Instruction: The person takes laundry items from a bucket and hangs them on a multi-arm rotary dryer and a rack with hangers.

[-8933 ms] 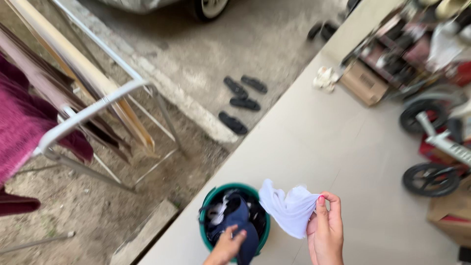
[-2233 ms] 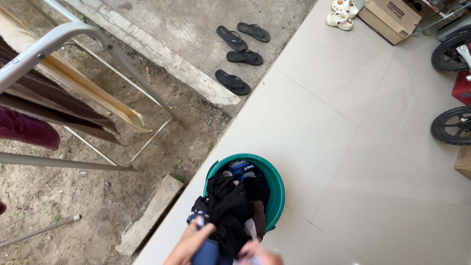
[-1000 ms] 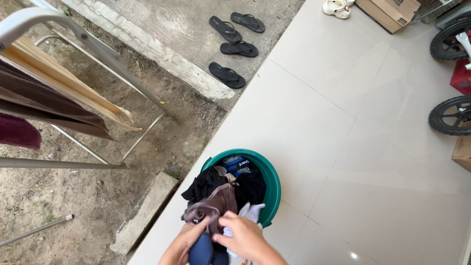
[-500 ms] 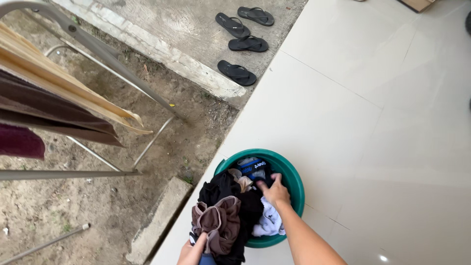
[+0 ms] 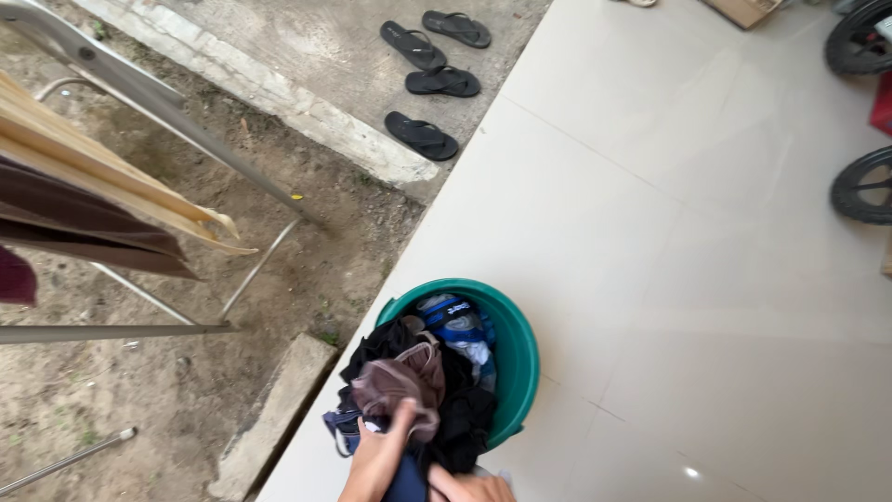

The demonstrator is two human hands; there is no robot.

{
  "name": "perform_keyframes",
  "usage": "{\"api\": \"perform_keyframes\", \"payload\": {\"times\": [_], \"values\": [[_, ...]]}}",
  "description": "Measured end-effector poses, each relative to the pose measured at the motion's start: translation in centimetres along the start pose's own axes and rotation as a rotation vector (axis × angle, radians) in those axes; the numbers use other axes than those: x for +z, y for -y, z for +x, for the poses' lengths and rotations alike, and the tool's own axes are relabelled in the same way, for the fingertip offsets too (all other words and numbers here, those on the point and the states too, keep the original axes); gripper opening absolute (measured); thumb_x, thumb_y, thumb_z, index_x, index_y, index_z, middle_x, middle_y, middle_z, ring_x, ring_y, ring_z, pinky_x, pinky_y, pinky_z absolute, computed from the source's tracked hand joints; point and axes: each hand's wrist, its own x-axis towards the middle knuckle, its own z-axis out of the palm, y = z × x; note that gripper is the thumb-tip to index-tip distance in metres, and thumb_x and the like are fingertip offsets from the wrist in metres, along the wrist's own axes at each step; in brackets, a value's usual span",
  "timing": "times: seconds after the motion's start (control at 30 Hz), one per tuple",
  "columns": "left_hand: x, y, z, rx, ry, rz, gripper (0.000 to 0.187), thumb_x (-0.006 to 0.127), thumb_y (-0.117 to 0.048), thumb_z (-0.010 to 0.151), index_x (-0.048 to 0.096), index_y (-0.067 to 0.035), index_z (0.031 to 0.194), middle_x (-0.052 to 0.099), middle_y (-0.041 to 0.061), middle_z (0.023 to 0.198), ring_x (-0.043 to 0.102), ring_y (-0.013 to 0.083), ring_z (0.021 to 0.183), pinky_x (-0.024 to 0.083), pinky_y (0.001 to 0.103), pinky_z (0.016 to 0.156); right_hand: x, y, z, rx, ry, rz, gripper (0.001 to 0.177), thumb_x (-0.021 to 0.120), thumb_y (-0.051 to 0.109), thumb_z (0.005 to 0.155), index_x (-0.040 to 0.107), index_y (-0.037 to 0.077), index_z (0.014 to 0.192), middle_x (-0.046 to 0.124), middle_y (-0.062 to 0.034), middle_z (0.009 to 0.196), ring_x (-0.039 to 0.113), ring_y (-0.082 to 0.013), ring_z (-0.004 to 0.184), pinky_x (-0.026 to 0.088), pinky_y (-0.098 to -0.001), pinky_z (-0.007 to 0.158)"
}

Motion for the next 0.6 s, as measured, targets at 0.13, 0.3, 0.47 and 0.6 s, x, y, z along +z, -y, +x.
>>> {"api": "perform_keyframes", "payload": {"times": [0.13, 0.3, 0.47, 0.6], "values": [[0.5, -6.7, -1.1, -0.301, 0.040, 0.391, 0.126, 0.089, -0.055, 0.070, 0.018, -0.001, 0.160, 0.059, 0.027, 0.140, 0.061, 0.0362, 0.129, 0.048, 0.038, 0.109, -7.4, 2.6, 1.8, 0.224, 0.002, 0.212, 0.014, 0.071, 0.033, 0.095, 0.071, 0.019, 0.100, 0.070, -0.0061, 0.065, 0.072, -0.0237, 0.061, 0.057, -0.0413, 0.061], [1.0, -6.9, -1.3, -0.096, -0.189, 0.246, 0.107, 0.087, -0.040, 0.064, 0.038, -0.001, 0.150, 0.065, 0.027, 0.132, 0.064, 0.0368, 0.124, 0.049, 0.040, 0.106, -13.0, -4.5, 8.1, 0.356, -0.255, 0.747, 0.024, 0.061, 0.020, 0.095, 0.076, 0.004, 0.085, 0.082, -0.0143, 0.080, 0.076, -0.0291, 0.064, 0.061, -0.0371, 0.065], [1.5, -7.8, -3.0, -0.157, -0.218, 0.246, 0.096, 0.083, -0.039, 0.068, 0.043, -0.003, 0.148, 0.070, 0.027, 0.124, 0.066, 0.0400, 0.119, 0.050, 0.041, 0.103, -6.4, -14.2, 15.0, 0.879, -0.457, 0.230, 0.041, 0.081, 0.038, 0.080, 0.070, 0.008, 0.105, 0.073, -0.0220, 0.100, 0.070, -0.0393, 0.095, 0.054, -0.0460, 0.080], [1.3, -7.8, -3.4, -0.048, -0.252, 0.207, 0.102, 0.084, -0.036, 0.065, 0.038, 0.002, 0.148, 0.068, 0.030, 0.123, 0.066, 0.0399, 0.118, 0.050, 0.040, 0.102, 1.8, -20.2, 15.1, 1.001, -0.168, 0.314, 0.052, 0.083, 0.049, 0.083, 0.072, 0.003, 0.106, 0.073, -0.0225, 0.105, 0.072, -0.0360, 0.100, 0.056, -0.0423, 0.085]]}}
